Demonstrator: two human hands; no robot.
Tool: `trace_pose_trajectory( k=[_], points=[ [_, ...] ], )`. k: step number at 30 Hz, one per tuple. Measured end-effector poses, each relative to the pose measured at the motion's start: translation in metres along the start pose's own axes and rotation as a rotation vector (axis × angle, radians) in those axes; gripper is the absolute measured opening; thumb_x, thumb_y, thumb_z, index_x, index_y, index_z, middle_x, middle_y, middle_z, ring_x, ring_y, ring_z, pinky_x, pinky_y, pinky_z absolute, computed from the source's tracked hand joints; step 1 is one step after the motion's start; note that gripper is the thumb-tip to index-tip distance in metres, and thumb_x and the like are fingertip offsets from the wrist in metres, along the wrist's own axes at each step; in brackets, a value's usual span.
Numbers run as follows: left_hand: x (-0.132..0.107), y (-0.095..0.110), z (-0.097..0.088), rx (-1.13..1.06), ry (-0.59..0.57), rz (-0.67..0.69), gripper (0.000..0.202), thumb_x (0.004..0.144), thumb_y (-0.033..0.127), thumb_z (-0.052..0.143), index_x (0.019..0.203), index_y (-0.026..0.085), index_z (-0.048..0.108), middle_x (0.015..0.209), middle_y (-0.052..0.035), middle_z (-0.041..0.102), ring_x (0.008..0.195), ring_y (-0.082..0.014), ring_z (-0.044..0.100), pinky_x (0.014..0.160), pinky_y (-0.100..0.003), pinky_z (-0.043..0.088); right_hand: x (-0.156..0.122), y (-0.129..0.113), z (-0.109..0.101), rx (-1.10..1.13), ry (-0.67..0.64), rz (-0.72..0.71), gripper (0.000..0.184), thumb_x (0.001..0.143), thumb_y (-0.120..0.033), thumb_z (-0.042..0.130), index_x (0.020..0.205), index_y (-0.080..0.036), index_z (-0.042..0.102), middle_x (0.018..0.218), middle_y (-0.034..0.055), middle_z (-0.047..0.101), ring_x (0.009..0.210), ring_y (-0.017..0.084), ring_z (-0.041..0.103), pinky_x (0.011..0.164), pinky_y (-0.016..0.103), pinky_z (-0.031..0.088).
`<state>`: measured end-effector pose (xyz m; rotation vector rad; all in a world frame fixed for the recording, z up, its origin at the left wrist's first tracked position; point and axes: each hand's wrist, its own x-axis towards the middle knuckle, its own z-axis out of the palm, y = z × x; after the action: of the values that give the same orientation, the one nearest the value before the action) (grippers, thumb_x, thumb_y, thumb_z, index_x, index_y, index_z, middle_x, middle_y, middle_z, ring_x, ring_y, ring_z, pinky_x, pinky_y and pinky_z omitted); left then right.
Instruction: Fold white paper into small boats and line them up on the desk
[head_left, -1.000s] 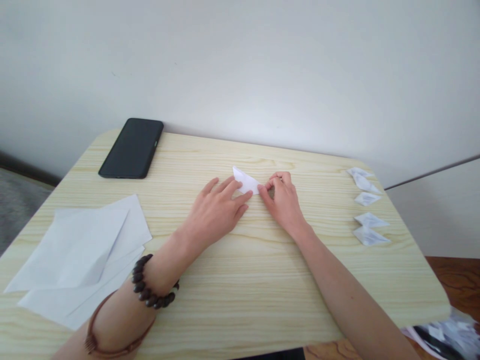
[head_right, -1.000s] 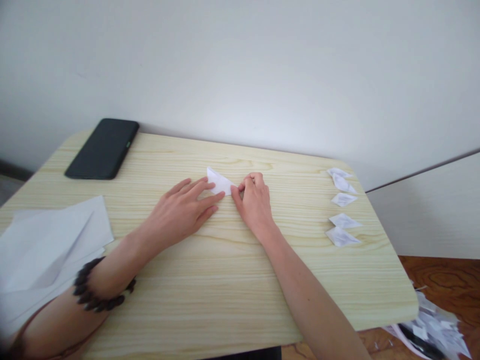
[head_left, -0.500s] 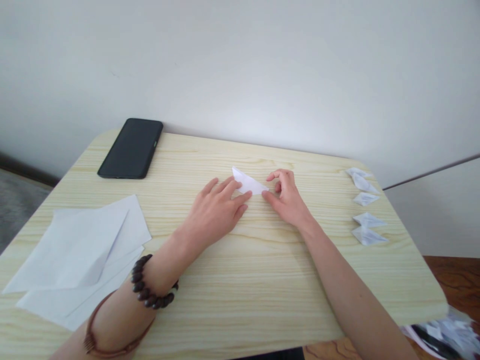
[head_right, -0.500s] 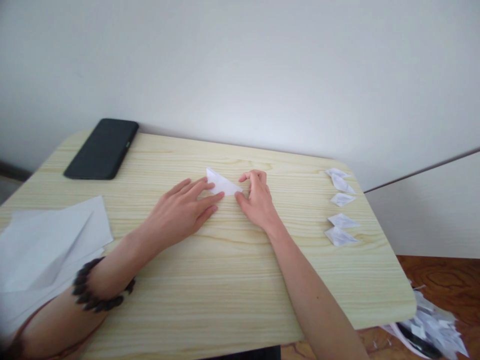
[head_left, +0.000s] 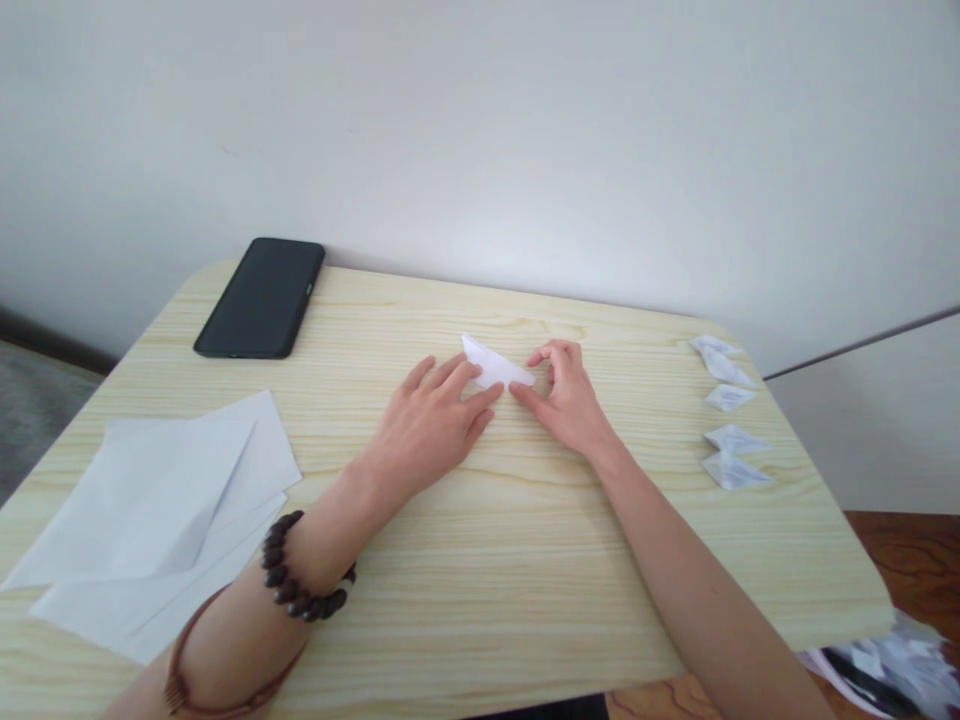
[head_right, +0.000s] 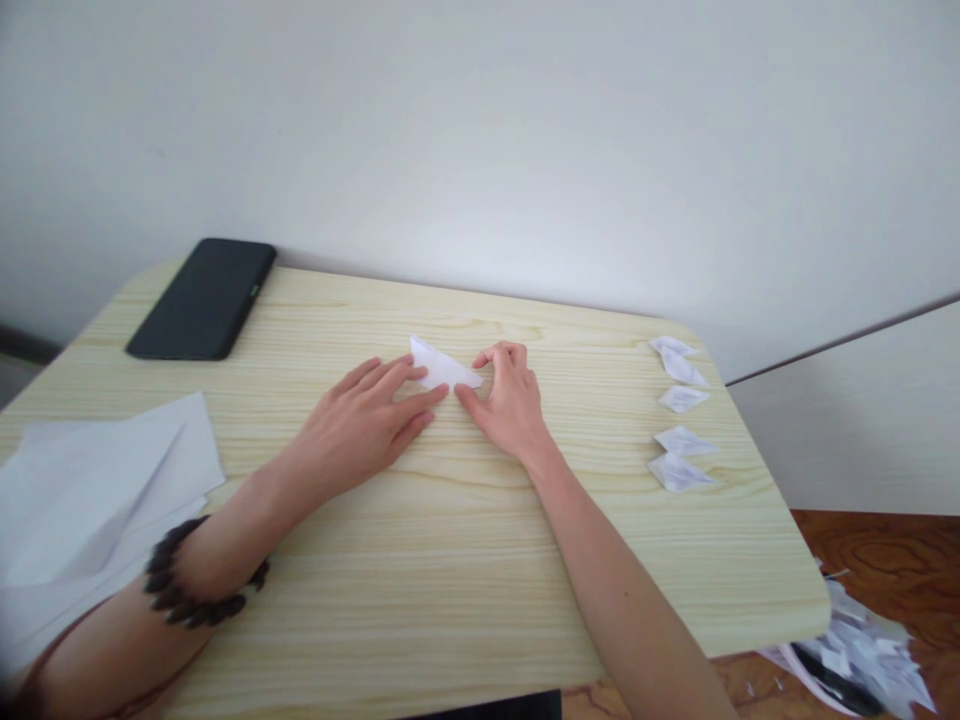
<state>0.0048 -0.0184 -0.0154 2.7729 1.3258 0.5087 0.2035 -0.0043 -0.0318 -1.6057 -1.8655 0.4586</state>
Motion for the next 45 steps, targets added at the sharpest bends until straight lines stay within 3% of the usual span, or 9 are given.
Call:
trace_pose_trajectory(
  k=[8,14,21,26,30,33,37,41,45],
  points=[
    [0.000,-0.002,0.001,0.005,0.017,0.011,0.031,0.093,0.027,0.050,0.119,0.026,0.066,0.124,-0.0110,0.061,0.122,-0.0287,0.053,0.105,-0.052,0.040,0.003,0.006,-0.009,0.151,-0.040,0.037,0.023,0.075,-0.019,0.051,0.098,-0.023,0.050,0.105,0.0052,0.046,0.073,0.014,0.047,0.069,0.033,0.045],
    [0.000,-0.004,0.001,-0.016,0.025,0.039,0.032,0.093,0.028,0.050,0.121,0.026,0.065,0.121,-0.0120,0.062,0.121,-0.0298,0.053,0.103,-0.051,0.041,0.000,0.005,0.001,0.072,0.048,-0.009,0.024,0.075,-0.031,0.062,0.093,-0.023,0.049,0.100,0.0042,0.047,0.076,0.017,0.047,0.074,0.036,0.045],
    [0.001,-0.001,0.000,0.036,0.006,0.031,0.033,0.094,0.029,0.047,0.123,0.027,0.063,0.122,-0.0101,0.062,0.120,-0.0293,0.052,0.102,-0.048,0.041,-0.001,0.000,0.003,0.092,0.102,0.038,0.023,0.074,-0.027,0.060,0.093,-0.023,0.047,0.097,0.0031,0.045,0.073,0.016,0.046,0.072,0.036,0.045],
    [0.001,-0.001,-0.002,0.018,0.015,0.035,0.032,0.094,0.029,0.047,0.121,0.026,0.064,0.117,-0.0096,0.063,0.115,-0.0285,0.053,0.097,-0.046,0.043,-0.002,-0.001,0.002,0.021,0.049,-0.008,0.025,0.076,-0.029,0.060,0.097,-0.023,0.048,0.104,0.0062,0.049,0.084,0.021,0.051,0.081,0.042,0.045],
    [0.002,-0.003,-0.002,-0.006,0.050,0.040,0.030,0.096,0.026,0.043,0.113,0.021,0.067,0.099,-0.0082,0.066,0.098,-0.0247,0.057,0.083,-0.039,0.048,-0.002,0.002,0.000,0.010,0.023,-0.031,0.023,0.080,-0.023,0.054,0.103,-0.022,0.052,0.110,0.0087,0.052,0.095,0.024,0.055,0.083,0.041,0.046],
    [0.003,-0.009,0.002,-0.121,0.059,0.030,0.029,0.097,0.025,0.041,0.104,0.017,0.069,0.088,-0.0074,0.066,0.088,-0.0213,0.057,0.081,-0.035,0.048,-0.004,0.003,0.000,-0.054,-0.005,-0.102,0.028,0.085,-0.024,0.052,0.113,-0.022,0.055,0.117,0.0102,0.054,0.108,0.025,0.054,0.089,0.042,0.044],
    [0.004,-0.020,0.008,-0.285,0.123,-0.049,0.023,0.094,0.024,0.048,0.106,0.017,0.066,0.101,-0.0072,0.065,0.096,-0.0208,0.056,0.088,-0.036,0.047,-0.007,0.001,0.001,-0.144,-0.019,-0.191,0.032,0.088,-0.038,0.056,0.116,-0.023,0.059,0.119,0.0095,0.056,0.113,0.027,0.053,0.095,0.044,0.040],
    [0.002,-0.025,0.010,-0.153,0.118,-0.206,0.034,0.092,0.031,0.051,0.121,0.016,0.061,0.118,-0.0112,0.060,0.110,-0.0282,0.052,0.091,-0.046,0.044,-0.008,0.000,0.000,-0.170,-0.028,-0.200,0.029,0.088,-0.039,0.056,0.112,-0.023,0.062,0.114,0.0080,0.058,0.109,0.025,0.055,0.094,0.042,0.039],
    [0.002,-0.022,0.008,-0.086,0.076,-0.237,0.037,0.092,0.034,0.050,0.125,0.019,0.059,0.129,-0.0108,0.054,0.118,-0.0313,0.045,0.093,-0.048,0.041,-0.008,-0.002,0.001,-0.172,-0.024,-0.199,0.026,0.089,-0.039,0.057,0.109,-0.024,0.063,0.112,0.0072,0.059,0.107,0.024,0.056,0.093,0.041,0.039]
  ],
)
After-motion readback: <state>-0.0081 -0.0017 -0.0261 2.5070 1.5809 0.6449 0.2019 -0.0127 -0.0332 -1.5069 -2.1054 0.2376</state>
